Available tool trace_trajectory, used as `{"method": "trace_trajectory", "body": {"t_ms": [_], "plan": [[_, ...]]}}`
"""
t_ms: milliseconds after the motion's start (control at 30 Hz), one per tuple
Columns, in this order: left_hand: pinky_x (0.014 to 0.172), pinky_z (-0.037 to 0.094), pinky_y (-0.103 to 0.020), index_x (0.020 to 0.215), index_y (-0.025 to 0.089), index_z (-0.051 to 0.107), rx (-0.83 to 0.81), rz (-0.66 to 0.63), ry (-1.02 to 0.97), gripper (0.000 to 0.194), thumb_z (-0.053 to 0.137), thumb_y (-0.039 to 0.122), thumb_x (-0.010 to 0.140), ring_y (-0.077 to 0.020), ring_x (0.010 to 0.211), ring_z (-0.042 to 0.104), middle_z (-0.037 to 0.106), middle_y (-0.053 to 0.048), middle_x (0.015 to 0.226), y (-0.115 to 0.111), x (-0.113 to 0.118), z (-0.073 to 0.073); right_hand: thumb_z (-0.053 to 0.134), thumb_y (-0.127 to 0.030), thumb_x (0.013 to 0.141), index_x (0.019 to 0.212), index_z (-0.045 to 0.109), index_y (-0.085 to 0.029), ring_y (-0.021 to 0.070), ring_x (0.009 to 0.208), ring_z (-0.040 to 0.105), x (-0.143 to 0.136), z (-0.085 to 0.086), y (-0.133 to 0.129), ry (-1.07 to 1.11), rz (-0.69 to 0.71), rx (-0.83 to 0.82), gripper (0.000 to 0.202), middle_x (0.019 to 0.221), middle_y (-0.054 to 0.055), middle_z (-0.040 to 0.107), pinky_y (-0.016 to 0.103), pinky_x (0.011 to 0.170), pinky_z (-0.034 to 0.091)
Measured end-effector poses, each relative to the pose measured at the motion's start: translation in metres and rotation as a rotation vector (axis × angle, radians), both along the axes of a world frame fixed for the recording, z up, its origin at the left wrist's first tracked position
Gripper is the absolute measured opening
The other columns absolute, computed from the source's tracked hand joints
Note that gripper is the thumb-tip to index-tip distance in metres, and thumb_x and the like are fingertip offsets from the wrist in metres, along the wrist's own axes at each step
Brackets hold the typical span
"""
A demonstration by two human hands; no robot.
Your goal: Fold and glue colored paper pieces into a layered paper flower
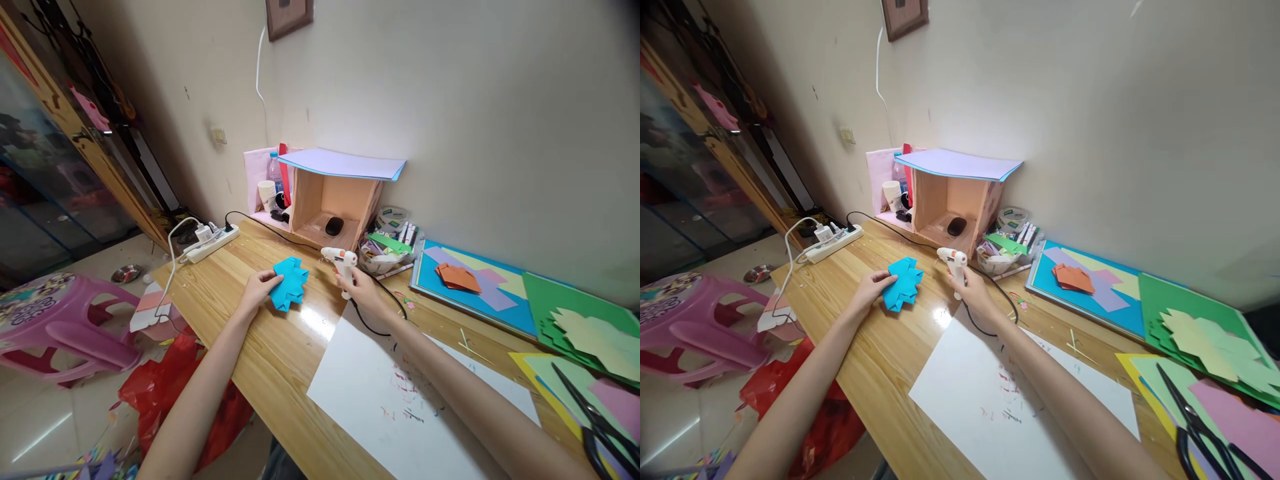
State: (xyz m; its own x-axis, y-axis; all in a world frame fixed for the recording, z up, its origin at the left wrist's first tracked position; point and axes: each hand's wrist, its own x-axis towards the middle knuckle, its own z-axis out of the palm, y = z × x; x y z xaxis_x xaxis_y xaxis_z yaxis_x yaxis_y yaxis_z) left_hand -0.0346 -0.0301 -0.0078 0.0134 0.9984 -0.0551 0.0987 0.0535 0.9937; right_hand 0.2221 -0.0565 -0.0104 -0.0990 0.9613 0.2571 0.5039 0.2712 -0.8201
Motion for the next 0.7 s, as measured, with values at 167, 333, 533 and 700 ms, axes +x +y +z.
{"method": "trace_trajectory", "body": {"t_ms": [167, 333, 533, 700], "plan": [[0.065, 0.045, -0.027, 0.072, 0.012, 0.065, 0.113, 0.017, -0.007, 0.036, 0.071, 0.043, 0.055, -0.0165, 0.068, 0.057, 0.064, -0.004, 0.07, -0.004, 0.0, 0.008, 0.042, -0.042, 0.083, 0.086, 0.054, -0.016, 0.0178, 0.073, 0.051, -0.012, -0.008, 0.026, -0.221, 0.047, 0.023, 0.029, 0.081, 0.005, 0.059, 0.028, 0.067, 0.038], [0.063, 0.042, -0.023, 0.062, 0.015, 0.058, 0.354, 0.053, -0.024, 0.026, 0.067, 0.038, 0.063, -0.0128, 0.066, 0.052, 0.055, 0.001, 0.065, -0.018, 0.009, 0.023, 0.053, -0.042, 0.078, 0.095, 0.056, -0.015, 0.0219, 0.084, 0.051, -0.007, -0.005, 0.016, -0.272, 0.061, 0.066, 0.033, 0.091, 0.008, 0.058, 0.034, 0.076, 0.039], [0.066, 0.044, -0.024, 0.071, 0.014, 0.062, 0.283, -0.264, 0.031, 0.022, 0.063, 0.036, 0.069, -0.0144, 0.069, 0.054, 0.059, -0.002, 0.071, -0.05, 0.047, 0.055, 0.041, -0.035, 0.087, 0.11, 0.052, -0.02, 0.0224, 0.104, 0.048, 0.019, 0.049, -0.041, -0.098, -0.101, 0.277, 0.029, 0.109, 0.01, 0.054, 0.038, 0.09, 0.037], [0.065, 0.044, -0.024, 0.075, 0.013, 0.065, 0.193, -0.603, 0.129, 0.026, 0.061, 0.038, 0.07, -0.0155, 0.069, 0.056, 0.063, -0.003, 0.071, -0.067, 0.102, 0.07, 0.057, -0.037, 0.078, 0.089, 0.063, -0.02, 0.0186, 0.09, 0.054, 0.041, 0.09, -0.083, -0.119, -0.012, 0.227, 0.021, 0.093, 0.005, 0.062, 0.03, 0.078, 0.042]]}}
